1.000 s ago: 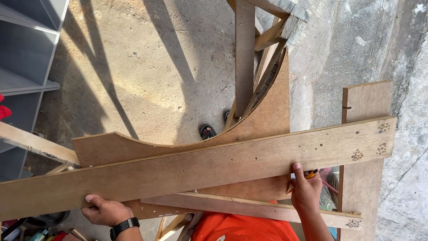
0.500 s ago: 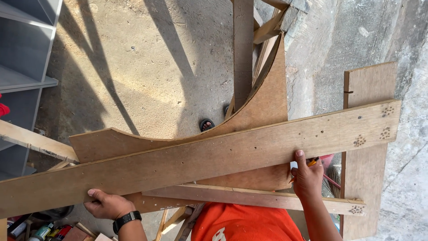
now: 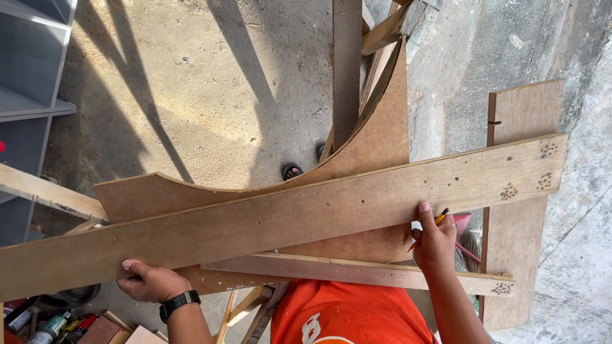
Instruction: Measuring and marking dimensions on plywood pieces using a tape measure and pencil in a woodworking shop.
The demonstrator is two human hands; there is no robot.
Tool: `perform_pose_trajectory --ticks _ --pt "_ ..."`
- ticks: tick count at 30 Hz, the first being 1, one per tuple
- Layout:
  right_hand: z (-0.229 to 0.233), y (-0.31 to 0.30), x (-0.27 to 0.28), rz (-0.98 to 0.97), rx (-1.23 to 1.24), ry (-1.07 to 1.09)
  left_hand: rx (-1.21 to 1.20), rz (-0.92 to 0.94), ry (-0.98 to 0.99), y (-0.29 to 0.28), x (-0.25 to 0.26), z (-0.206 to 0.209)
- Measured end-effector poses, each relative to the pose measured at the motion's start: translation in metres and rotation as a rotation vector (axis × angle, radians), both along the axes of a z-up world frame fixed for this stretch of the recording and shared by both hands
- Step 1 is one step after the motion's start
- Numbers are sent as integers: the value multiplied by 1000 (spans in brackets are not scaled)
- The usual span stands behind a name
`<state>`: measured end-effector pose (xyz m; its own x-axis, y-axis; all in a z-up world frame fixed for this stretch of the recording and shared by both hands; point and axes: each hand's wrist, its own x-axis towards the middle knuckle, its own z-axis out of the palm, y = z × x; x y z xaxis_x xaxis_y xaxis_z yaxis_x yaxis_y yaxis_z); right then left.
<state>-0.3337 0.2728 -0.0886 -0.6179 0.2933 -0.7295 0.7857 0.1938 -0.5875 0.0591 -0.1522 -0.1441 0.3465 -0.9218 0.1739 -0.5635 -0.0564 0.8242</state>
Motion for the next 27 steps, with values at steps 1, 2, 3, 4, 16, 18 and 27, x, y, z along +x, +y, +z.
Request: perform_pose_trajectory --ticks 1,2,3,4,16,18,27 --pt "0 -3 2 2 -1 -2 -1 2 -2 0 0 1" --pt "0 -6 3 14 14 27 4 8 -5 0 1 2" --pt "-1 -9 3 25 29 59 8 14 -5 1 -1 0" --pt "3 -10 4 28 27 62 7 17 -2 2 -2 1" --pt "2 -15 5 37 4 109 -23 -10 -52 4 -6 5" --pt "4 -17 5 58 -4 119 -9 16 -57 3 -3 3" --pt "3 -12 3 24 -57 107 -6 -9 -91 5 -8 8"
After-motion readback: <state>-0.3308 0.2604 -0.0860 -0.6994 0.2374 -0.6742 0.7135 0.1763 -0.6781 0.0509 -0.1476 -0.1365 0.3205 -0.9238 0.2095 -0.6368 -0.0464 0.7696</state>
